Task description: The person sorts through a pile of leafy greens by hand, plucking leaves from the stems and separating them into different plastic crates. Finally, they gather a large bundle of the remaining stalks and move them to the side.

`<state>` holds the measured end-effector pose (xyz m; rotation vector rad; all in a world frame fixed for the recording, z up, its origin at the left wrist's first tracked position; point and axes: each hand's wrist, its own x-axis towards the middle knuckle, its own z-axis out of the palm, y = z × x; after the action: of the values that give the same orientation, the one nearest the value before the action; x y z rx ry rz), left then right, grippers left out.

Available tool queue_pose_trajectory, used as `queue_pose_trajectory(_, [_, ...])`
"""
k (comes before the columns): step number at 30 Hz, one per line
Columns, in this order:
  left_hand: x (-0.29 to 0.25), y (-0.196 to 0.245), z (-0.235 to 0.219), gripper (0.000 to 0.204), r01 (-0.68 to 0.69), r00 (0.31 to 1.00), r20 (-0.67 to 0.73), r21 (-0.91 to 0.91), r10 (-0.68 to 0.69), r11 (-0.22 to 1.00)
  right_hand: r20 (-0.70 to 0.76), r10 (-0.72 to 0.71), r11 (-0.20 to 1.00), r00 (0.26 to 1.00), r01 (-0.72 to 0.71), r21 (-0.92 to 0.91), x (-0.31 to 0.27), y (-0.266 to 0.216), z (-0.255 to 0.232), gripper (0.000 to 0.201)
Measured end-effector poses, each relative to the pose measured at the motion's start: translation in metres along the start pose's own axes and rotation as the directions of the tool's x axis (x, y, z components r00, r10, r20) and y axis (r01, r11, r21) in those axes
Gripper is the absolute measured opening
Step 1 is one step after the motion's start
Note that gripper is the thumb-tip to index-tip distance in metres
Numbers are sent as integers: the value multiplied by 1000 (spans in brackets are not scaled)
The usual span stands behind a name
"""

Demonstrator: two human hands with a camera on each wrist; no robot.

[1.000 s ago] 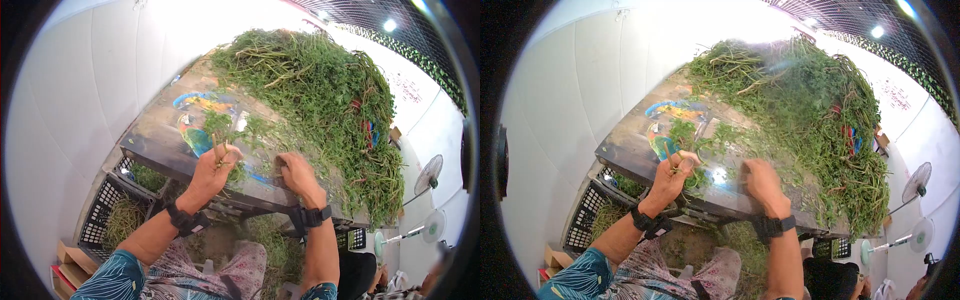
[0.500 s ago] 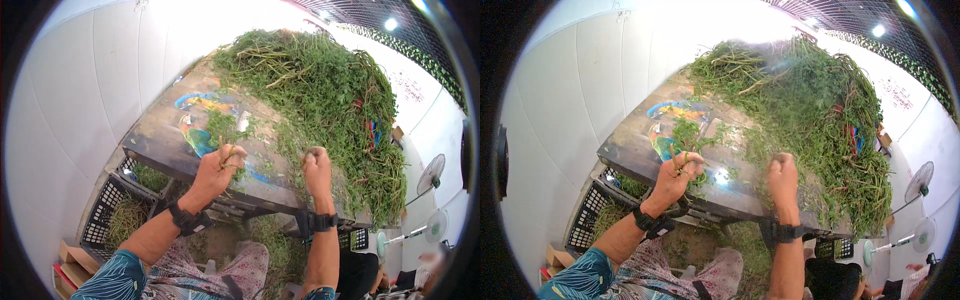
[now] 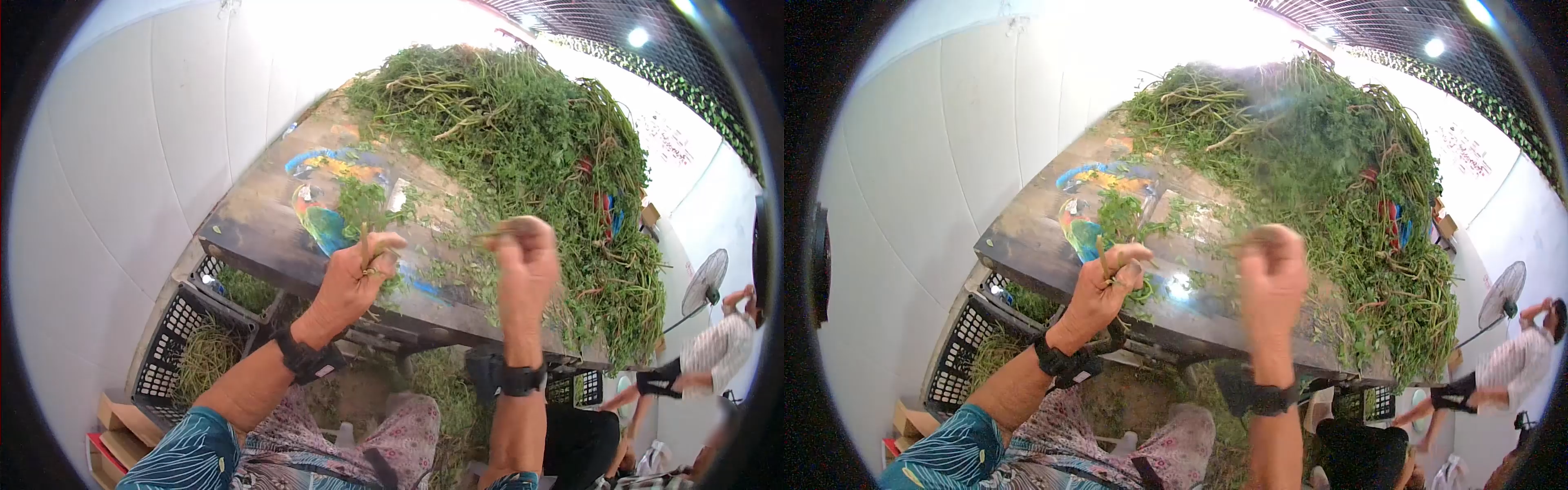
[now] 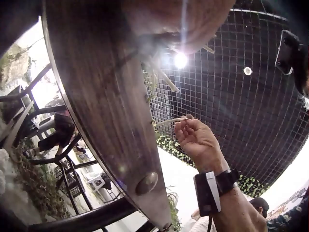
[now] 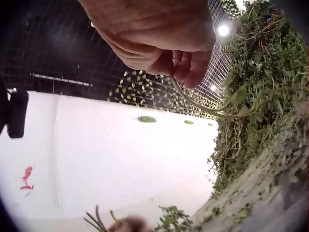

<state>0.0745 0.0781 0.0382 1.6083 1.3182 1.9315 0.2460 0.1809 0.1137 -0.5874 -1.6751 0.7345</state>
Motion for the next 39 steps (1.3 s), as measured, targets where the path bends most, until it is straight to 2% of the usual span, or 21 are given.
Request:
queue_pose_trajectory(1, [0, 1, 0, 18, -8, 1000, 9, 15, 8, 1000, 88, -18, 999, 996, 22, -46, -6, 0, 10, 20])
queue_pose_trajectory(3, [4, 0, 2, 18, -25, 999, 22, 41, 24, 999, 243, 57, 998, 968, -49, -37, -20, -2, 30, 23])
queue_pose_trajectory(6, [4, -6, 2, 20, -30, 999, 17, 62, 29, 998, 381, -37, 997, 924, 9, 75, -36, -3, 52, 22])
queue_pose_trajectory(9, [4, -5, 3, 21, -4, 1000, -5, 15, 4, 1000, 375, 123, 987, 919, -151, 47, -33, -21, 50, 22])
queue_pose_trajectory(10, [2, -2, 3, 21, 25, 1000, -18, -19, -26, 1000, 406, 42, 998, 913, -22, -53, -30, -17, 47, 22])
queue_pose_trajectory(12, [1, -2, 2, 20, 54, 998, -27, -43, -55, 998, 488, -105, 942, 866, 244, -231, -22, 1, 30, 23])
queue_pose_trajectory(14, [1, -6, 0, 19, 53, 998, -26, -21, -53, 998, 616, -16, 857, 788, 328, -397, -18, 18, 4, 24])
queue_pose_trajectory(15, [2, -7, 0, 19, 59, 997, -41, -88, -63, 994, 667, 39, 800, 744, 376, -467, -18, 26, -10, 25])
queue_pose_trajectory(17, [3, -8, 3, 21, 71, 994, -63, -222, -87, 972, 580, 22, 769, 814, 357, -530, -23, 46, -37, 23])
queue_pose_trajectory(18, [4, -6, 2, 20, 116, 987, -78, -233, -138, 965, 533, 12, 753, 846, 343, -561, -23, 52, -48, 22])
queue_pose_trajectory(20, [8, -3, -4, 18, 208, 966, -102, -253, -239, 945, 391, 147, 801, 909, 122, -586, -21, 44, -69, 20])
queue_pose_trajectory(21, [11, -3, -8, 18, 193, 951, -166, -338, -261, 921, 318, 220, 811, 922, 8, -585, -22, 40, -77, 19])
queue_pose_trajectory(23, [20, -2, -17, 20, 141, 905, -285, -497, -315, 856, 249, 219, 800, 943, -27, -599, -20, 39, -84, 18])
queue_pose_trajectory(25, [26, 6, -27, 21, 33, 908, -321, -585, -269, 810, 203, 210, 773, 957, -35, -634, -20, 41, -88, 17])
queue_pose_trajectory(27, [28, 10, -37, 23, -49, 905, -360, -619, -228, 784, 184, 179, 798, 966, -33, -602, -22, 48, -89, 17])
queue_pose_trajectory(31, [25, -6, -59, 22, 33, 896, -393, -410, -209, 912, 29, 195, 825, 980, -148, -545, -18, 64, -100, 17])
queue_pose_trajectory(33, [22, -14, -73, 22, 64, 880, -435, -287, -189, 956, -82, 270, 917, 959, -282, -283, -15, 64, -107, 17])
queue_pose_trajectory(35, [20, -23, -88, 23, 123, 885, -422, -197, -197, 973, -166, 383, 919, 908, -393, -31, -10, 55, -113, 16])
queue_pose_trajectory(36, [20, -28, -93, 23, 150, 885, -420, -151, -201, 977, -187, 365, 930, 912, -368, 19, -7, 59, -118, 15])
queue_pose_trajectory(38, [23, -36, -90, 24, 91, 854, -511, -49, -104, 995, -237, 328, 944, 914, -308, 120, -2, 68, -131, 14])
queue_pose_trajectory(39, [25, -38, -87, 25, 64, 836, -547, 2, -52, 998, -252, 363, 929, 897, -328, 173, 0, 59, -130, 14])
